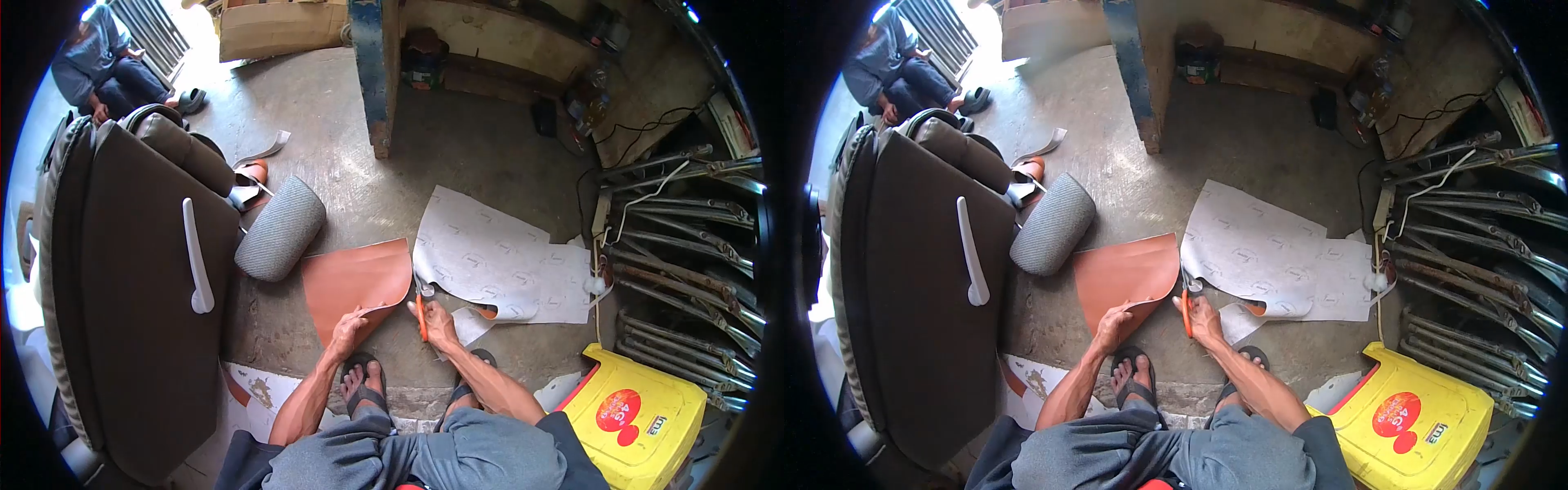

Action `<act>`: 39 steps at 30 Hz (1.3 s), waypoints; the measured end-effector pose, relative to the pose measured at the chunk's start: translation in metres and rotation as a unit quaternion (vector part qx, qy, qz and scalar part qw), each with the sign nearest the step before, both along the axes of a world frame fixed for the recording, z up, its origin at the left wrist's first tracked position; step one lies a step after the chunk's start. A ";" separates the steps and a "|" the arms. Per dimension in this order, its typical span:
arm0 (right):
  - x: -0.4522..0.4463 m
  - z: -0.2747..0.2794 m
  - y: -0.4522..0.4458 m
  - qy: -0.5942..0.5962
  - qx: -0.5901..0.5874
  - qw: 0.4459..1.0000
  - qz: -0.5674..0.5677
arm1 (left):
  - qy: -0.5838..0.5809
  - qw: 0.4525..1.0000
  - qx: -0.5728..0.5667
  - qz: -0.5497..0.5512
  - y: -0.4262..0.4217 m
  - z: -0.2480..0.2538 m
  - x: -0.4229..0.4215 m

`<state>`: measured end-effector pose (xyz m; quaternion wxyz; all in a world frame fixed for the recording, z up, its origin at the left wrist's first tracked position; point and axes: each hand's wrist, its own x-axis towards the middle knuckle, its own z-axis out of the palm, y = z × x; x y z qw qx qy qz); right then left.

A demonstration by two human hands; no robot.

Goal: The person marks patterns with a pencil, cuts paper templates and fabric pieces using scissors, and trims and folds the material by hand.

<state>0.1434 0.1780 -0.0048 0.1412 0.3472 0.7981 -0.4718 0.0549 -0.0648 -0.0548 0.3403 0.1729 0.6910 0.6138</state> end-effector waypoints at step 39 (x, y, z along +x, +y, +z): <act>0.054 0.041 0.042 -0.139 -0.248 0.954 0.092 | 0.457 0.831 -0.310 0.074 0.067 0.031 0.051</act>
